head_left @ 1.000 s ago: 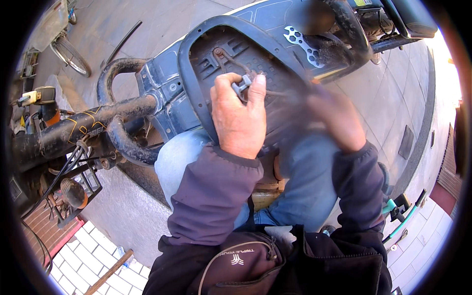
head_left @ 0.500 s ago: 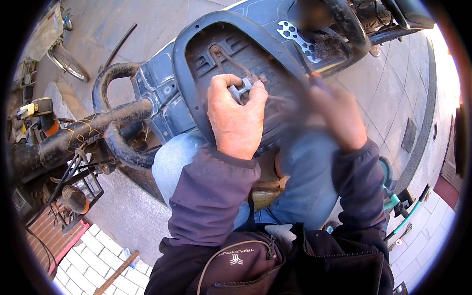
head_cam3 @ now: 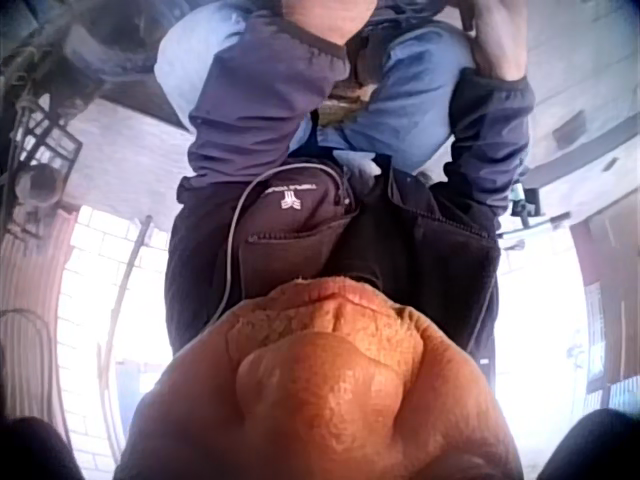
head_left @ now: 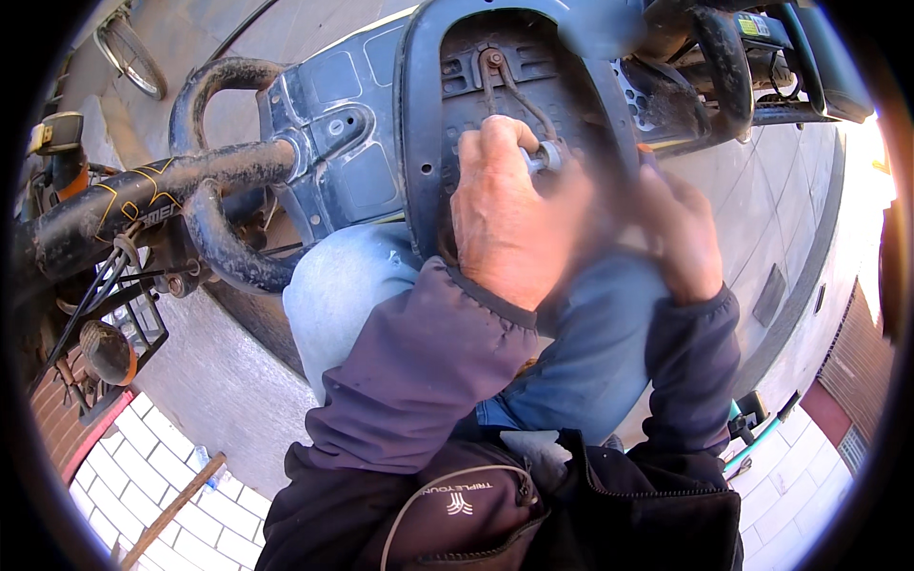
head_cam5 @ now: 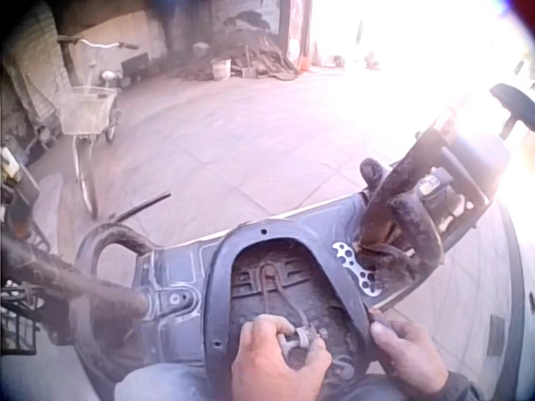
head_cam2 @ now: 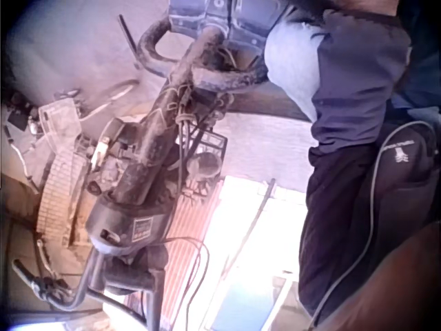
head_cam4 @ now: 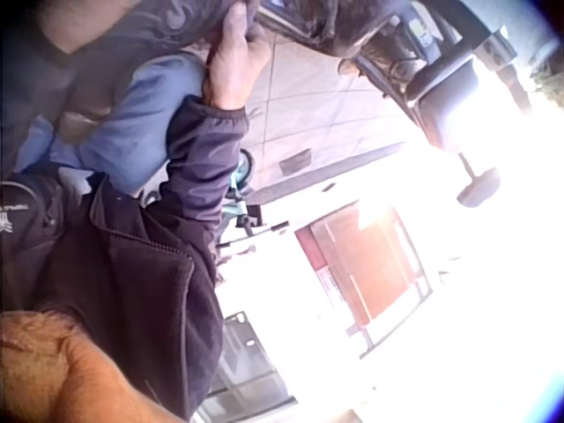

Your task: The person uses pliers and a screwdriver to manipulate internal components of a mechanical device, likely a lawnmower. They remove a small cylindrical part, adjust wires and springs, and reposition the internal cover.

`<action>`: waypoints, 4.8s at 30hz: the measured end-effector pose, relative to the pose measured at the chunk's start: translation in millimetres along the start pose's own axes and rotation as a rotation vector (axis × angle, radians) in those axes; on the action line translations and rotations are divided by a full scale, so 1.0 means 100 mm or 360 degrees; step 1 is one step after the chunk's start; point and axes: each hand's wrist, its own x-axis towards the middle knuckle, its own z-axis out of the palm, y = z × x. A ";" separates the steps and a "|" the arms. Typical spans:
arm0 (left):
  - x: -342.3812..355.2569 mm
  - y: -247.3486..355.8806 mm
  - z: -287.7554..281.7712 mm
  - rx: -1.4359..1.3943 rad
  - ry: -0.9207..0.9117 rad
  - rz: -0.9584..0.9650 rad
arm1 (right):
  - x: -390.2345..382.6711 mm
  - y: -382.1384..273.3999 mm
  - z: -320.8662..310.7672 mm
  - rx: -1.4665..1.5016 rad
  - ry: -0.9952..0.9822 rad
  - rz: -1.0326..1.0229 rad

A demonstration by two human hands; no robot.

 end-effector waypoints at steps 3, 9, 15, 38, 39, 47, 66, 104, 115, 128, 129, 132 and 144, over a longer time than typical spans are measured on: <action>0.00 0.02 -0.01 -0.0003 -0.0016 -0.0011 | 0.01 -0.02 0.01 -0.0045 -0.0009 0.0032; -0.01 0.03 -0.01 0.0017 -0.0046 0.0022 | -0.02 -0.04 0.08 0.0064 -0.0007 0.0032; -0.02 0.06 -0.02 -0.0026 -0.0093 -0.0005 | 0.04 0.06 0.00 -0.0046 0.0002 0.0044; -0.09 0.11 -0.11 -0.0112 -0.0313 -0.0037 | 0.08 0.07 -0.03 -0.0209 0.0197 -0.0095; -0.09 0.11 -0.10 -0.0122 -0.0324 -0.0056 | 0.07 0.09 -0.03 -0.0205 0.0270 -0.0160; -0.17 0.12 -0.07 -0.0146 -0.0415 0.0016 | 0.04 0.05 0.11 -0.0329 0.0532 -0.0378; -0.24 0.20 -0.10 0.0142 -0.0426 0.0348 | 0.24 0.10 0.28 -0.0882 0.0489 -0.0597; -0.51 0.24 -0.05 0.0382 -0.0672 0.0346 | 0.35 0.08 0.33 -0.1199 0.0585 -0.0393; -0.53 0.24 -0.04 0.0397 -0.0700 0.0342 | 0.36 0.07 0.29 -0.1350 0.0500 -0.0468; -0.46 0.19 -0.10 0.0292 -0.0570 0.0299 | 0.37 0.14 0.31 -0.1708 0.0477 -0.0696; -0.45 0.20 -0.10 0.0307 -0.0568 0.0281 | 0.36 0.14 0.31 -0.1663 0.0474 -0.0665; -0.43 0.22 -0.09 0.0257 -0.0497 0.0235 | 0.37 0.08 0.33 -0.1480 0.0407 -0.0556; -0.26 0.06 -0.15 0.0078 -0.0296 0.0288 | 0.34 0.08 0.28 -0.0857 0.0307 -0.0483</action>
